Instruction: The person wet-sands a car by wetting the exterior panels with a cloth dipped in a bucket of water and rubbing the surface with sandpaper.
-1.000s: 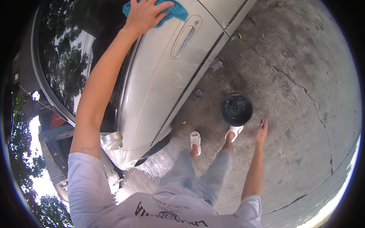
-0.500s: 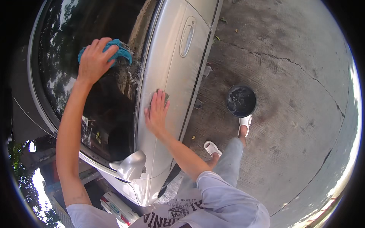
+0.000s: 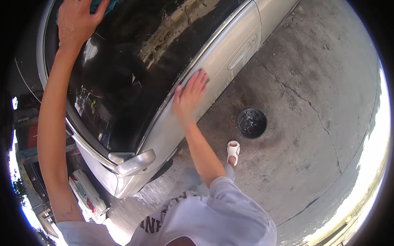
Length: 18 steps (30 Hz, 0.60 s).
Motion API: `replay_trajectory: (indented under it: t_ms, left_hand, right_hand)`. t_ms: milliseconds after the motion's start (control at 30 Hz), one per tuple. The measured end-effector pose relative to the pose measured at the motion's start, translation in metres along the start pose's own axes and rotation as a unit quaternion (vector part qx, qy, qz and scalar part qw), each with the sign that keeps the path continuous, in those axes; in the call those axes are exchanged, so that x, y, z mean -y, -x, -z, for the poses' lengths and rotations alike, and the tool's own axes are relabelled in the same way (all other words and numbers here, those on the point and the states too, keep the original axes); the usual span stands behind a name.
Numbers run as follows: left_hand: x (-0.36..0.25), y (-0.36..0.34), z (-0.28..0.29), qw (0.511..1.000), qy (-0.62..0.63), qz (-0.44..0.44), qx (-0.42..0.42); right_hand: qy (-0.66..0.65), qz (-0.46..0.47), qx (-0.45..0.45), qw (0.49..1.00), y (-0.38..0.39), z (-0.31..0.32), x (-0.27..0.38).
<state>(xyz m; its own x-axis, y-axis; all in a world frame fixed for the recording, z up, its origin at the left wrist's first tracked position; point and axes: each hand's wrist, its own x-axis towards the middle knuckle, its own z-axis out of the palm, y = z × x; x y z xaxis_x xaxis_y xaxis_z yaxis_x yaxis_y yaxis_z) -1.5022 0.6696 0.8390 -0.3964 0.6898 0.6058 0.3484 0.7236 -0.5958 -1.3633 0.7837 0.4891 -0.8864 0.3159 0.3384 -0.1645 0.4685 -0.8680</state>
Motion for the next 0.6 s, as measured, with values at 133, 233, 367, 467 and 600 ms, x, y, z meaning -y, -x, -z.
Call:
replay_trajectory:
  t_ms: [133,233,367,467,600]
  left_hand:
    - [0.01,0.01,0.006,0.999,-0.032,0.003,0.043]
    - [0.008,0.012,0.001,0.998,-0.047,0.014,0.034]
    - [0.0,-0.002,0.0,0.999,-0.029,0.008,0.032]
    - [0.011,0.005,0.008,0.996,-0.056,0.008,0.067]
    - [0.006,0.006,0.005,0.996,-0.039,0.012,0.075]
  right_hand:
    - [-0.027,0.022,0.21,0.977,0.141,-0.002,0.018]
    - [-0.017,0.093,0.159,0.983,-0.021,0.024,-0.016]
    - [0.012,0.07,-0.039,0.997,-0.27,0.054,-0.066]
    - [0.029,0.016,0.018,0.999,-0.155,0.024,-0.014]
    - [0.008,-0.022,0.242,0.97,0.073,0.021,0.011]
